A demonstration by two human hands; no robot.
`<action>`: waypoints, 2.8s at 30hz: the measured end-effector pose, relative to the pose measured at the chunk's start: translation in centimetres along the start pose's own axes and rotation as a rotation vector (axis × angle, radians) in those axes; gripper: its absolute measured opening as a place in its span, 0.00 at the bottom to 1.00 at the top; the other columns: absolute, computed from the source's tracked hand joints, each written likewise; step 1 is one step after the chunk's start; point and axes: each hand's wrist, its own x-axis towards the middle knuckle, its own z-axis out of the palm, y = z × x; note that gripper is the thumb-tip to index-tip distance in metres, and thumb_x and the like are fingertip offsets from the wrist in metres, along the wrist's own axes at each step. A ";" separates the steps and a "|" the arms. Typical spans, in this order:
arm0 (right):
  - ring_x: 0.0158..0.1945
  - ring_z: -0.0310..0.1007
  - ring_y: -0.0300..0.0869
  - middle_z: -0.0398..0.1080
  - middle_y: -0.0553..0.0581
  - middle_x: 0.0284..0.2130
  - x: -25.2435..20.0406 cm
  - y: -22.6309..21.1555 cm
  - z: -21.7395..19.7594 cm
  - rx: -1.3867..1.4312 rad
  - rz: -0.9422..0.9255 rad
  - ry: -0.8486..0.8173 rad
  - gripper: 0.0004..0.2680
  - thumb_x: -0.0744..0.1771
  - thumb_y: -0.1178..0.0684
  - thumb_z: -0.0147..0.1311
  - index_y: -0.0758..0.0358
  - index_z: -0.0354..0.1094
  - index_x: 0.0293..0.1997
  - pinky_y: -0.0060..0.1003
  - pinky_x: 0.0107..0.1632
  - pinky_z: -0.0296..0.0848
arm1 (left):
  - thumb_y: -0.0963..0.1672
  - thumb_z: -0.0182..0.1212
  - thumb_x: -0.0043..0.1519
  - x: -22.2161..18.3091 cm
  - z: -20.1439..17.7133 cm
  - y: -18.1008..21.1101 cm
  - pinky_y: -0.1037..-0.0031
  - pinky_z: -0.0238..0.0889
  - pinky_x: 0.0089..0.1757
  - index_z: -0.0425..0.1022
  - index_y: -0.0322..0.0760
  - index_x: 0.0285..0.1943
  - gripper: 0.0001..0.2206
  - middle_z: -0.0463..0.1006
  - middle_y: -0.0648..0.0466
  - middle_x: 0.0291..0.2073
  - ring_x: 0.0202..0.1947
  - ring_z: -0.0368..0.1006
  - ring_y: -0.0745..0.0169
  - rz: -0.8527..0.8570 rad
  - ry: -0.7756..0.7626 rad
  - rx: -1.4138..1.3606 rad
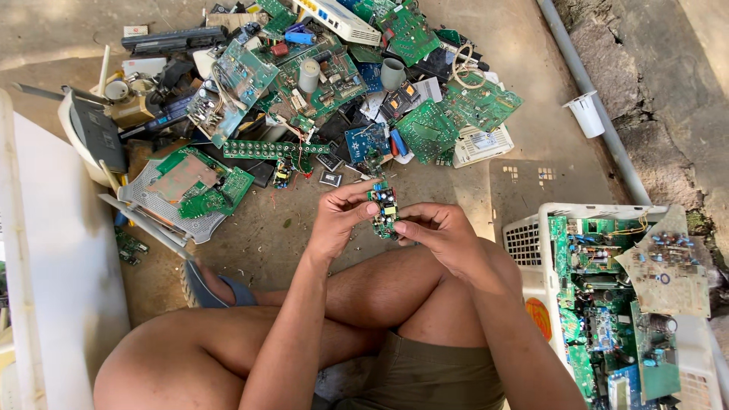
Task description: The person sorts through various electronic components including circuit boards, batteries, and routers, moving them between crates and piles on the floor.
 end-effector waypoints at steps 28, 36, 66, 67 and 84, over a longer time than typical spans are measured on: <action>0.37 0.80 0.56 0.76 0.76 0.36 -15.6 8.0 -34.7 -0.577 0.093 0.693 0.08 0.68 0.62 0.60 0.71 0.76 0.51 0.38 0.32 0.80 | 0.51 0.56 0.68 -1.9 -8.7 -12.6 0.75 0.76 0.36 0.76 0.46 0.59 0.15 0.82 0.57 0.39 0.35 0.80 0.65 -0.342 0.408 0.229; 0.37 0.81 0.55 0.77 0.74 0.35 -15.1 7.5 -33.2 -0.628 0.069 0.720 0.07 0.69 0.61 0.60 0.69 0.77 0.52 0.43 0.40 0.78 | 0.50 0.57 0.68 -1.9 -8.2 -12.5 0.75 0.76 0.36 0.76 0.46 0.59 0.14 0.82 0.56 0.39 0.35 0.81 0.66 -0.358 0.387 0.257; 0.40 0.74 0.39 0.69 0.54 0.35 -19.7 3.2 -30.7 0.043 -0.161 0.756 0.02 0.70 0.60 0.55 0.67 0.70 0.41 0.31 0.46 0.79 | 0.40 0.62 0.68 -1.3 4.5 -6.2 0.75 0.72 0.40 0.77 0.36 0.57 0.10 0.80 0.47 0.39 0.39 0.76 0.62 -0.048 0.023 0.630; 0.40 0.74 0.39 0.69 0.54 0.35 -20.4 2.7 -30.5 0.055 -0.156 0.771 0.02 0.70 0.60 0.55 0.67 0.70 0.41 0.31 0.46 0.79 | 0.40 0.62 0.68 -0.5 8.6 -5.6 0.75 0.72 0.40 0.77 0.36 0.57 0.10 0.80 0.47 0.39 0.39 0.76 0.62 -0.059 0.009 0.639; 0.23 0.68 0.39 0.75 0.65 0.25 -24.8 2.5 -33.2 -0.121 -0.041 0.679 0.05 0.69 0.60 0.58 0.71 0.77 0.46 0.30 0.34 0.69 | 0.52 0.70 0.58 -2.6 31.6 -23.0 0.53 0.79 0.42 0.76 0.30 0.59 0.26 0.80 0.35 0.44 0.44 0.82 0.40 -0.525 -0.826 0.875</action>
